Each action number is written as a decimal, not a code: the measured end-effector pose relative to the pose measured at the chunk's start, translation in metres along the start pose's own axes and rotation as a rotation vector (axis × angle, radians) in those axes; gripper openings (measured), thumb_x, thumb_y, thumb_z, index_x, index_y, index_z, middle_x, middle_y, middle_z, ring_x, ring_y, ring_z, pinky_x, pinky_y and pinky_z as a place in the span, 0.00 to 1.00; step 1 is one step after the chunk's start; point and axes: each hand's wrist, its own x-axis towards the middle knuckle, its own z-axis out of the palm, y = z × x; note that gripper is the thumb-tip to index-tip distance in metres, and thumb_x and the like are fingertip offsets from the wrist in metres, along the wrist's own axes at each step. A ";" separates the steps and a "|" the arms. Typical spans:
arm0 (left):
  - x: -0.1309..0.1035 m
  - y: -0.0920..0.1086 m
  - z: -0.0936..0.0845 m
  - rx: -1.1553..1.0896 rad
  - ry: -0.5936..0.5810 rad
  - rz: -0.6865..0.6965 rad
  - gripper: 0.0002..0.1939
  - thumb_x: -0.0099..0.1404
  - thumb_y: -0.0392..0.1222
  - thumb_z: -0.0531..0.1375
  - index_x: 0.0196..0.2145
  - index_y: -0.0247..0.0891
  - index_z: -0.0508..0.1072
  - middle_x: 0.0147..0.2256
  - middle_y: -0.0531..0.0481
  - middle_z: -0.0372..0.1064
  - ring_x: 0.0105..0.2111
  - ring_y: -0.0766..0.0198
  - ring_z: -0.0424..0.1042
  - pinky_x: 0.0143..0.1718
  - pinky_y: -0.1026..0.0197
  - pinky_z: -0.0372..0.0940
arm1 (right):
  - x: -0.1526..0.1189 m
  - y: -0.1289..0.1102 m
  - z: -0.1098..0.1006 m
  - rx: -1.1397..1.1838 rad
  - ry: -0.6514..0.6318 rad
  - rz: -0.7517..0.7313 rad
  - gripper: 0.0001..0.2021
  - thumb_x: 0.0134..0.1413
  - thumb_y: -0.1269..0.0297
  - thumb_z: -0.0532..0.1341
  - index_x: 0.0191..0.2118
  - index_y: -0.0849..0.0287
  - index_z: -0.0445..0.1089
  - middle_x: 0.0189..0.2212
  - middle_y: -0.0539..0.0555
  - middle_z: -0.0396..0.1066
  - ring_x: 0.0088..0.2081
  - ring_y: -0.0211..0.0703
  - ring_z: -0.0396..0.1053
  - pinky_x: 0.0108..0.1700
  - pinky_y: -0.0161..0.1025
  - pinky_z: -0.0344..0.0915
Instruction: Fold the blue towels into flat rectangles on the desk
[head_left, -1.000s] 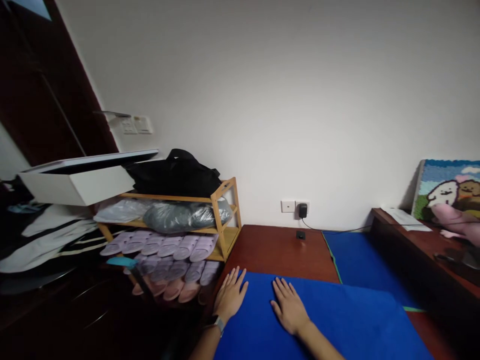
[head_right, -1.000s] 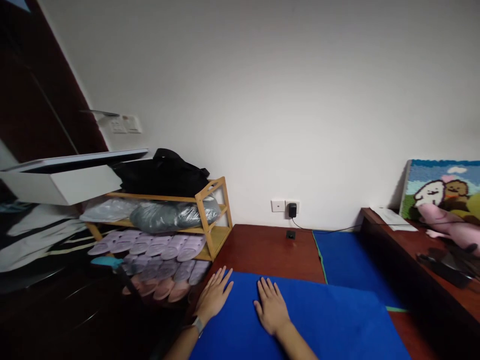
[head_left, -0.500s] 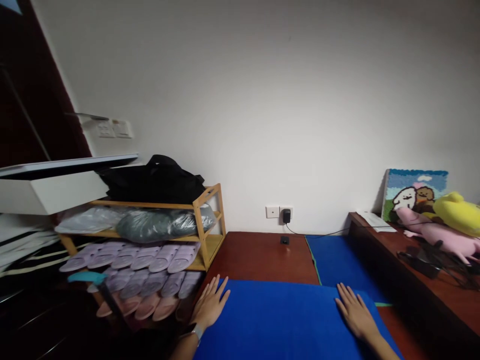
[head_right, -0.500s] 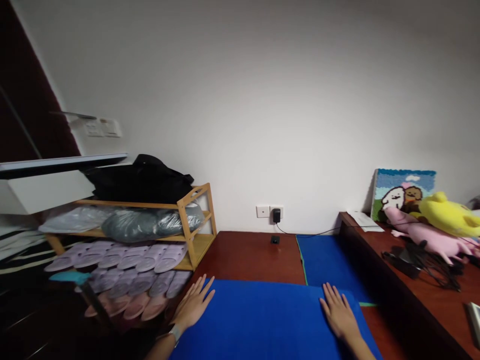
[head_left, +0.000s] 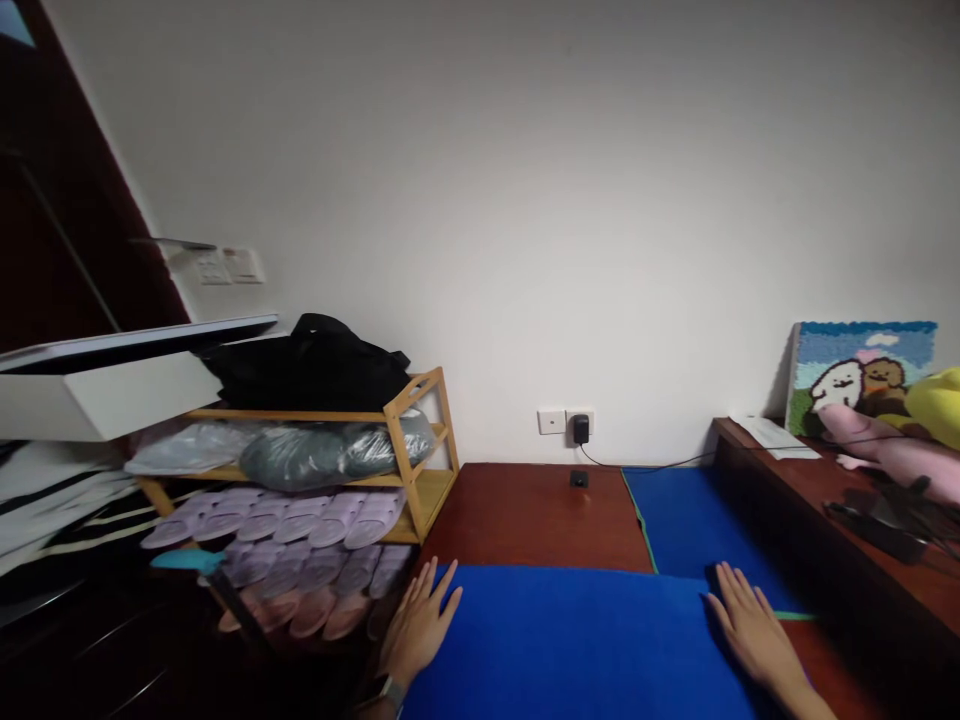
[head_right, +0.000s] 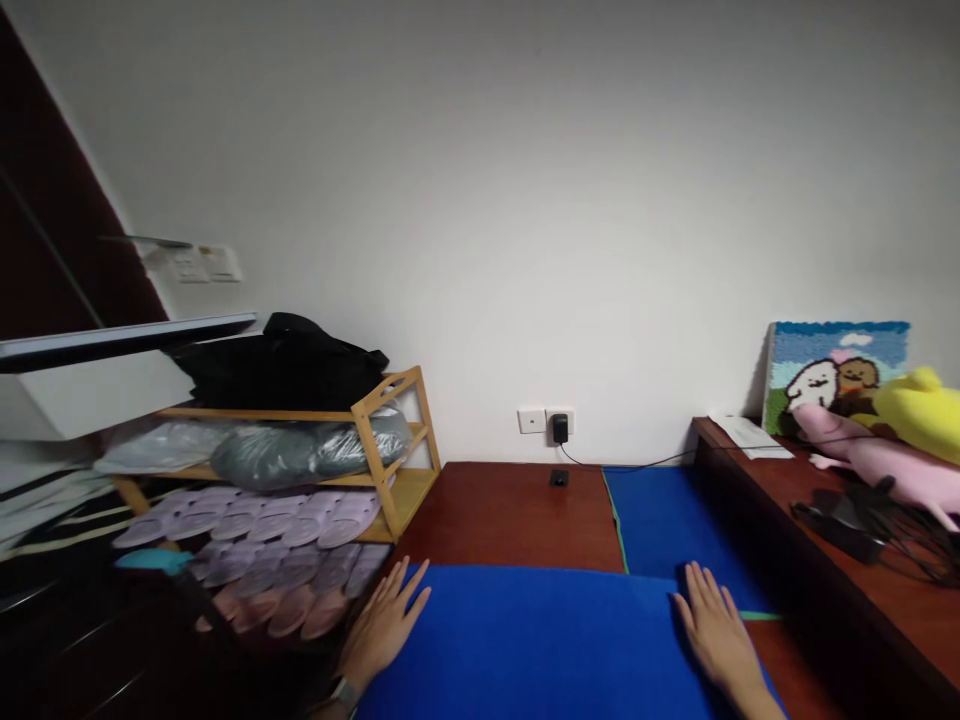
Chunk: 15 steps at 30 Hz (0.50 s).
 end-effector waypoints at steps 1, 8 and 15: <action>-0.001 0.001 0.000 -0.005 0.018 0.004 0.32 0.74 0.59 0.46 0.70 0.47 0.57 0.72 0.42 0.49 0.72 0.51 0.50 0.71 0.45 0.50 | -0.001 -0.030 -0.007 0.026 0.009 -0.027 0.41 0.64 0.41 0.39 0.72 0.67 0.53 0.72 0.60 0.51 0.73 0.55 0.44 0.74 0.57 0.42; -0.004 0.004 -0.003 -0.019 0.038 0.002 0.29 0.75 0.55 0.48 0.70 0.47 0.59 0.72 0.44 0.52 0.71 0.51 0.52 0.70 0.44 0.52 | -0.020 -0.264 -0.032 0.332 -0.203 -0.408 0.36 0.70 0.42 0.38 0.74 0.58 0.48 0.74 0.53 0.46 0.74 0.48 0.41 0.75 0.51 0.41; -0.003 0.002 -0.001 -0.055 0.014 -0.011 0.30 0.75 0.56 0.46 0.70 0.48 0.59 0.72 0.45 0.51 0.72 0.52 0.50 0.71 0.44 0.50 | -0.025 -0.247 -0.014 0.257 -0.254 -0.440 0.35 0.70 0.43 0.39 0.74 0.55 0.48 0.74 0.52 0.45 0.74 0.50 0.42 0.75 0.53 0.40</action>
